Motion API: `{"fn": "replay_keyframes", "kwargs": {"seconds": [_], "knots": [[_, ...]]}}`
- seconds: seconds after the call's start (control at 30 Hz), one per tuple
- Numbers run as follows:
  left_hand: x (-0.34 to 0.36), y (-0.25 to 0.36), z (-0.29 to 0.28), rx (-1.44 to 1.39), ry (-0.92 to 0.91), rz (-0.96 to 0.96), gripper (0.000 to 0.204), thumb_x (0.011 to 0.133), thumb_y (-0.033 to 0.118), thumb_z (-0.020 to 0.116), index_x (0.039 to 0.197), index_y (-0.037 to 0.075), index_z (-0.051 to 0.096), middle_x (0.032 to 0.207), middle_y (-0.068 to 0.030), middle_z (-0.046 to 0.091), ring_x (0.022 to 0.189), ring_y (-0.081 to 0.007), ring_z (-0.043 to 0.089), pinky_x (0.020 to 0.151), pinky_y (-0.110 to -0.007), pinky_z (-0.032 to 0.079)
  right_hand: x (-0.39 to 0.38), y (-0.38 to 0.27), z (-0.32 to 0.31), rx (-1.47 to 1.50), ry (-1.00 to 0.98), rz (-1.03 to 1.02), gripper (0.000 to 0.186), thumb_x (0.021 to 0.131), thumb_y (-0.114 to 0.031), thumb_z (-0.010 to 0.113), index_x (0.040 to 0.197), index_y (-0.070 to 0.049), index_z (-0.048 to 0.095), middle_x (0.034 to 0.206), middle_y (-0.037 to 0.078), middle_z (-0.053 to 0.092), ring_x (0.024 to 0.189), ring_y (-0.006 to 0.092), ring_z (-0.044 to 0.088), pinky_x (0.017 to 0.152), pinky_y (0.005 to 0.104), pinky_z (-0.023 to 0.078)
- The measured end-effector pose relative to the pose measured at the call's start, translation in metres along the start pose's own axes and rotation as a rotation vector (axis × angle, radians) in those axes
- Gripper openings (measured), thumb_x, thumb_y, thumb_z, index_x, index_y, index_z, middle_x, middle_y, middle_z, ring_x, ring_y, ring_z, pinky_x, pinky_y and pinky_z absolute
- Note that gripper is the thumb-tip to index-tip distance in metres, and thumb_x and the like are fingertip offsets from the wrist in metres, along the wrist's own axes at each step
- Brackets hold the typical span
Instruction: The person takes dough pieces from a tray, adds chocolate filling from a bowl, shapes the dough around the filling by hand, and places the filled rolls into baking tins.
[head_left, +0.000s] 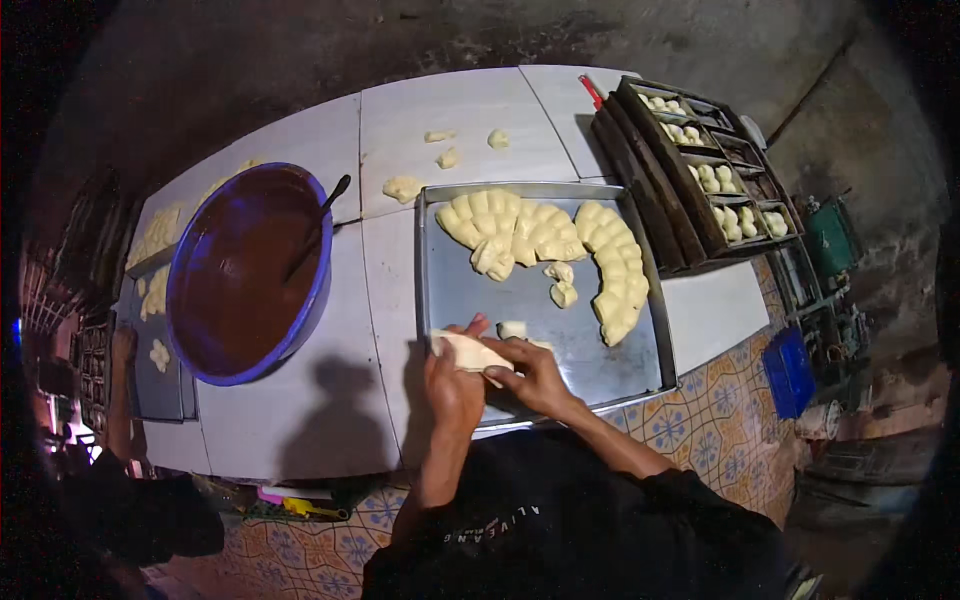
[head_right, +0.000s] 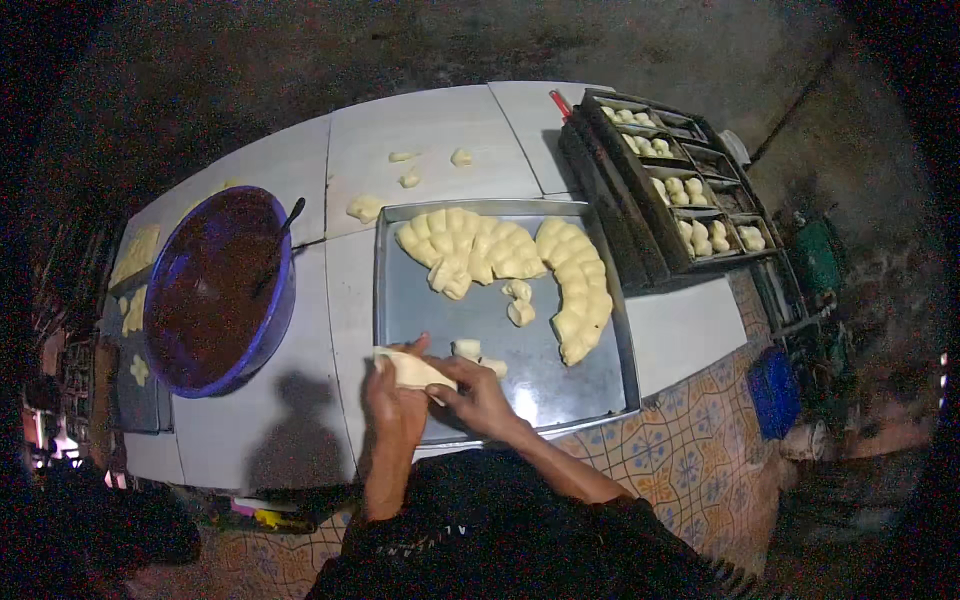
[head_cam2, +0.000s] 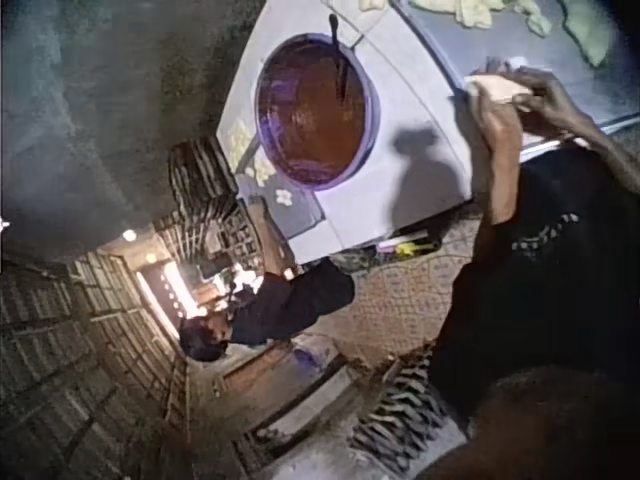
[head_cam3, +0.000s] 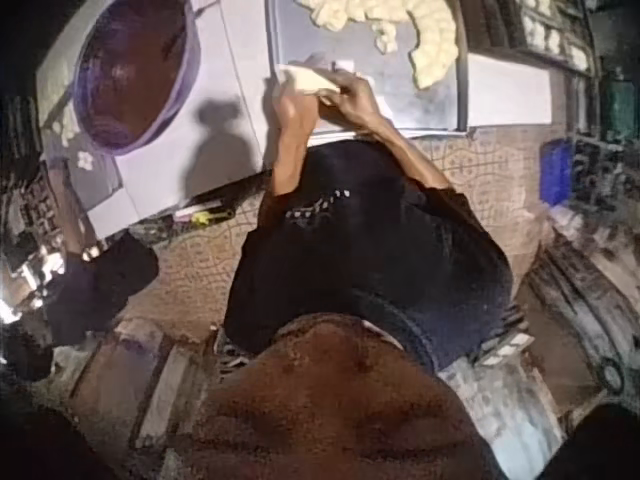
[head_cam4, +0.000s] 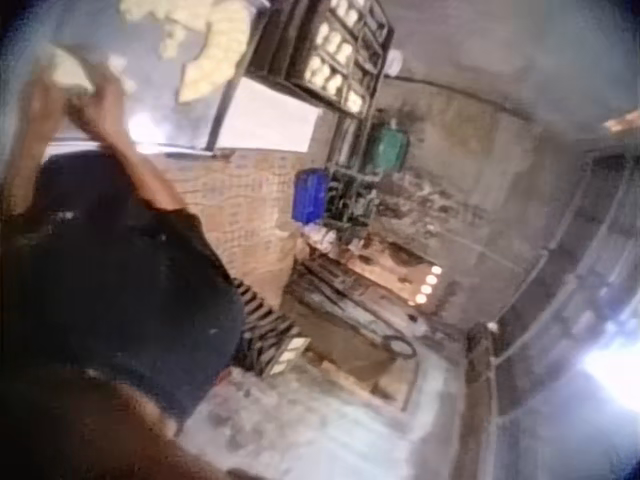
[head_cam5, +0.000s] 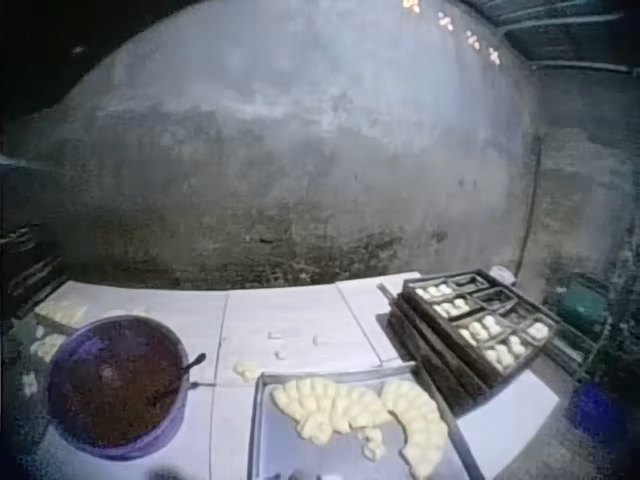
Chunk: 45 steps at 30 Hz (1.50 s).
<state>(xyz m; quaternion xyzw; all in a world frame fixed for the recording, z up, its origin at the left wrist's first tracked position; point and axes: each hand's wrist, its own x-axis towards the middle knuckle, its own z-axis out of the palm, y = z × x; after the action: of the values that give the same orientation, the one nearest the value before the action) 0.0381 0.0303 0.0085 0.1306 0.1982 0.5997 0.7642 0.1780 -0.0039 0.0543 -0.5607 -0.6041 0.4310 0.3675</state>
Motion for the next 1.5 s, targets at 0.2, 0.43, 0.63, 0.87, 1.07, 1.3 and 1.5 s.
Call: {"fn": "replay_keyframes", "kwargs": {"seconds": [0.2,0.43,0.63,0.87,1.07,1.3,1.5], "knots": [[0.012,0.091,-0.076,-0.29,0.006,0.235,0.027,0.096,0.03,0.045,0.101,0.005,0.055,0.08,-0.0094,0.054,0.081,-0.0278,0.054,0.101,-0.054,0.038,-0.053,0.055,-0.115,0.09,-0.016,0.143,0.035,0.087,-0.028,0.067,0.114,-0.006,0.067,0.112,0.017,0.06,0.1,0.0252,0.058,0.089,0.0358,0.045],[0.004,0.065,-0.015,0.103,-0.06,0.029,0.045,0.098,0.033,0.042,0.119,-0.007,0.046,0.113,-0.029,0.058,0.112,-0.043,0.054,0.103,-0.048,0.039,-0.063,0.065,-0.098,-0.587,0.408,0.2,0.041,0.087,-0.028,0.066,0.123,-0.009,0.061,0.127,0.028,0.049,0.117,0.0397,0.049,0.095,0.0447,0.044],[-0.007,0.016,0.003,-0.037,-0.086,-0.287,0.069,0.1,0.05,0.031,0.142,-0.005,0.027,0.14,-0.0195,0.042,0.127,-0.0302,0.044,0.104,-0.039,0.038,0.003,-0.007,-0.003,-0.204,0.021,-0.313,0.046,0.085,-0.01,0.065,0.129,-0.005,0.054,0.135,0.016,0.044,0.116,0.0324,0.052,0.09,0.0364,0.049],[-0.024,0.029,0.01,0.779,0.047,0.302,0.034,0.093,0.012,0.059,0.122,-0.004,0.056,0.121,-0.0117,0.058,0.108,-0.0153,0.054,0.091,-0.027,0.043,0.037,-0.021,0.025,0.029,0.154,-0.19,0.026,0.084,-0.013,0.068,0.108,-0.001,0.067,0.1,0.014,0.056,0.086,0.0201,0.06,0.07,0.0304,0.049],[-0.03,0.052,0.018,1.035,0.317,0.086,0.02,0.086,0.01,0.067,0.104,-0.001,0.068,0.096,-0.007,0.068,0.083,-0.0101,0.062,0.074,-0.023,0.049,0.058,-0.043,0.03,0.178,0.003,-0.238,0.039,0.092,-0.036,0.057,0.112,-0.004,0.064,0.113,0.015,0.05,0.106,0.0269,0.051,0.087,0.0386,0.046],[-0.014,0.068,-0.002,-0.547,-0.328,-0.239,0.1,0.075,0.07,0.061,0.137,-0.005,0.039,0.133,-0.0229,0.048,0.116,-0.0331,0.052,0.101,-0.042,0.04,0.08,-0.012,0.037,0.53,-0.522,-0.112,0.095,0.074,-0.035,0.078,0.143,-0.016,0.015,0.134,0.015,0.041,0.12,0.0253,0.045,0.095,0.042,0.043],[0.094,0.212,-0.006,0.475,-0.053,0.193,0.098,0.087,0.076,0.024,0.125,-0.011,0.049,0.113,-0.0211,0.063,0.104,-0.0291,0.061,0.097,-0.042,0.044,0.091,0.003,0.046,0.741,-0.547,-0.076,0.146,0.047,-0.075,0.074,0.149,-0.022,-0.016,0.15,0.013,0.015,0.117,0.0259,0.044,0.091,0.0426,0.048]]}}
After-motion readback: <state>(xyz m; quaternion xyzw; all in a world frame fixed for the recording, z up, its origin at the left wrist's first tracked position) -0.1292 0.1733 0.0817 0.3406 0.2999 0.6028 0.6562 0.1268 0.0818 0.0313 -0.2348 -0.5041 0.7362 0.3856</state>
